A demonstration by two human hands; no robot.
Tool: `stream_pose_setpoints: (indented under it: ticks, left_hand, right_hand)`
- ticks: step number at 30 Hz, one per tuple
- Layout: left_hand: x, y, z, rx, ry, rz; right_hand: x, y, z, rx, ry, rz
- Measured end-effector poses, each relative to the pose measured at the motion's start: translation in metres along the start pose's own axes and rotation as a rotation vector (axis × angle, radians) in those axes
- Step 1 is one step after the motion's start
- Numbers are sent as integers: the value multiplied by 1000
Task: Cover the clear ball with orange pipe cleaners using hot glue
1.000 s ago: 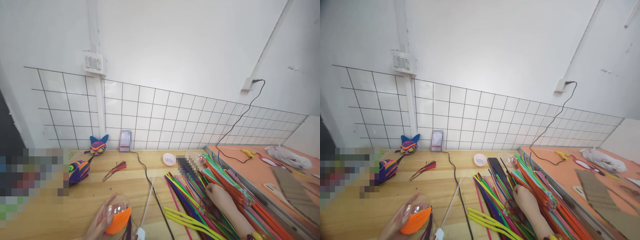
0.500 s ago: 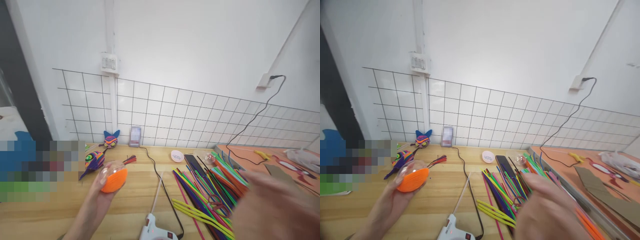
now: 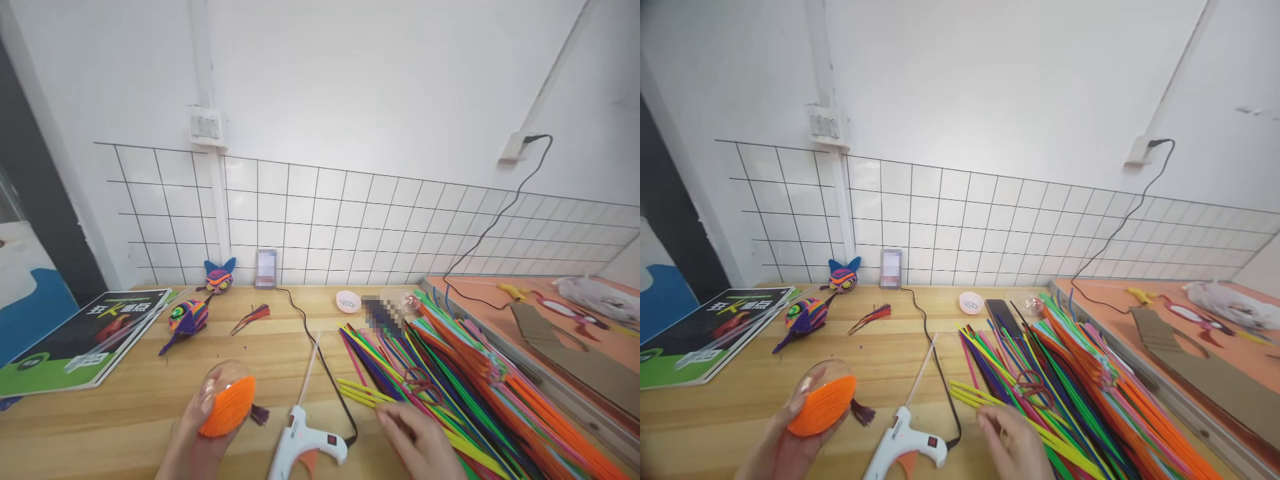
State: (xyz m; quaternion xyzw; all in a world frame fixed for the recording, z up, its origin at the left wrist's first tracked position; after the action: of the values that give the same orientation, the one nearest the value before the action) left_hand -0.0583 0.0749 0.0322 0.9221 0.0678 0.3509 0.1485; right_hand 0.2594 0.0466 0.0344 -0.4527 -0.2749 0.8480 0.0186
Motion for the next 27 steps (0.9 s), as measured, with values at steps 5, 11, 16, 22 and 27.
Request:
stream_pose_setpoints:
  ticks: [5, 11, 16, 22, 27]
  left_hand:
    - [16, 6, -8, 32, -2, 27]
    - [8, 0, 5, 20, 18, 1]
    - [1, -25, 23, -12, 57, 50]
    - [9, -51, 29, -50, 32, 105]
    - [10, -68, 42, -67, 33, 108]
  right_hand:
    - [13, -47, -24, -33, 127, 207]
    - [47, -51, -29, -95, 136, 230]
    - [50, -48, -41, -148, 93, 208]
    - [40, -68, -32, -201, 36, 244]
    - [34, -95, 15, -242, -125, 228]
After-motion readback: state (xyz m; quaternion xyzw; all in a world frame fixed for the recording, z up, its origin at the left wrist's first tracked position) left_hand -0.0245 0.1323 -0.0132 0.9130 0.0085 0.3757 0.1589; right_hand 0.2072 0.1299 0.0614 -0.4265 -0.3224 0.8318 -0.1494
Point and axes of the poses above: each hand's wrist, its own y-axis away from the middle knuckle, its own x-axis out of the palm, z = x × y, the point moved 8 cm from there along -y, towards the middle knuckle, and after that the axes turned 12 degrees about -x, right-handed, at the moved point
